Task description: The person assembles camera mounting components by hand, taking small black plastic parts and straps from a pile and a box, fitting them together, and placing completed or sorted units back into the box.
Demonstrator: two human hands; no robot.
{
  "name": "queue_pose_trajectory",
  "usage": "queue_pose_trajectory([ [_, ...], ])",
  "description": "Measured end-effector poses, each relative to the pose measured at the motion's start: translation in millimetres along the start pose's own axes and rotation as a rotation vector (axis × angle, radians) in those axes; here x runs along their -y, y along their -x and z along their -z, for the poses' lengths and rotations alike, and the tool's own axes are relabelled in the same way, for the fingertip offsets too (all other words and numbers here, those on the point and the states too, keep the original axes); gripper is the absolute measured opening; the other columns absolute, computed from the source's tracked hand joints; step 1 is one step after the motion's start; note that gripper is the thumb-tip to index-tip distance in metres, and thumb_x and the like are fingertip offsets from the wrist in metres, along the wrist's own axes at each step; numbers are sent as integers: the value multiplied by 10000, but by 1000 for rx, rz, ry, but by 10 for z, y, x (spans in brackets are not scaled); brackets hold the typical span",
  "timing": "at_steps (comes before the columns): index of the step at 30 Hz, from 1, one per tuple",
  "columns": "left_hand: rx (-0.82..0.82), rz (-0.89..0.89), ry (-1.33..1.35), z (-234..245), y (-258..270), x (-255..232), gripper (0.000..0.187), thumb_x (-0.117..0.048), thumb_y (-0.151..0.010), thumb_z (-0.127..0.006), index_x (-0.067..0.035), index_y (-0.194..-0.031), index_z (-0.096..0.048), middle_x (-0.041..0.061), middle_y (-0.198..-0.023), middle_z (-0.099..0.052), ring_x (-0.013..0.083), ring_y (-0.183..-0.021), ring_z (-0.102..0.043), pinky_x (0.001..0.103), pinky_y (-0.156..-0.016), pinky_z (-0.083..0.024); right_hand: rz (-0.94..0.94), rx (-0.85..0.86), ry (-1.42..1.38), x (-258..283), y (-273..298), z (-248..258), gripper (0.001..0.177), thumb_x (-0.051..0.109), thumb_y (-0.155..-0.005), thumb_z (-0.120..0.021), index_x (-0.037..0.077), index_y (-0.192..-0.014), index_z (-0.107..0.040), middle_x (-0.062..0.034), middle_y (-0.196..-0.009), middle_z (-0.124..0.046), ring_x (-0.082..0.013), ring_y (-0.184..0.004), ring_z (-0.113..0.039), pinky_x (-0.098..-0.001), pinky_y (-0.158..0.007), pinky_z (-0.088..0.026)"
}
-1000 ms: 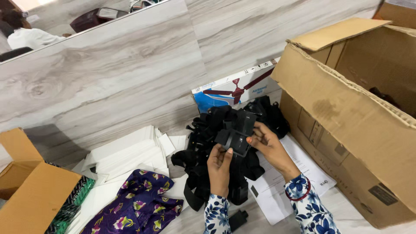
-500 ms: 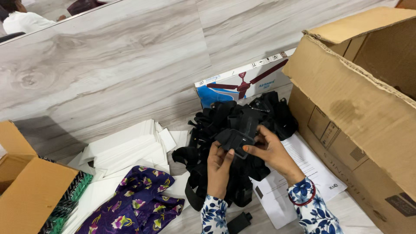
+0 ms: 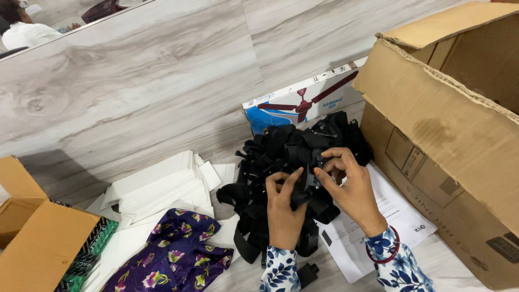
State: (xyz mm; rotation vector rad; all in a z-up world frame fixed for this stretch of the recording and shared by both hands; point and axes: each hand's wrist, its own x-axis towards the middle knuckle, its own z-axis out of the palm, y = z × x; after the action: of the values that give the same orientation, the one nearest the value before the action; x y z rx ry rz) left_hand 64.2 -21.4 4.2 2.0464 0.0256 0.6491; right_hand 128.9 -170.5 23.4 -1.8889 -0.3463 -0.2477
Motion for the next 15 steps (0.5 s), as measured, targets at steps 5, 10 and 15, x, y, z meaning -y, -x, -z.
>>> queue_pose_trajectory([
  [5,-111,-61,128,-84,24,114,296,-86,-896,-788,-14,-1166,-690,97,-1006,-705,206,-901,-693,291,-794,-544,64,136,-454,-68,7,37,441,151,-954,-669,39,-1362,-547,-62,-922,-732,-92,-834,-649,-256,-749,-528],
  [10,-36,238,488,-101,23,242,299,-198,-928,-739,32,-1114,-699,47,-903,-759,116,-819,-686,259,-750,-538,114,197,-583,99,31,79,521,209,-967,-682,38,-1430,-513,-77,-1100,-762,-131,-1025,-701,-295,-941,-547],
  [15,98,173,643,-47,84,242,328,-246,-1031,-683,66,-1124,-728,61,-921,-736,116,-855,-664,240,-797,-520,277,175,31,363,99,144,673,196,-755,-847,61,-1366,-599,-158,-1227,-686,-270,-1122,-673,-356,-955,-518],
])
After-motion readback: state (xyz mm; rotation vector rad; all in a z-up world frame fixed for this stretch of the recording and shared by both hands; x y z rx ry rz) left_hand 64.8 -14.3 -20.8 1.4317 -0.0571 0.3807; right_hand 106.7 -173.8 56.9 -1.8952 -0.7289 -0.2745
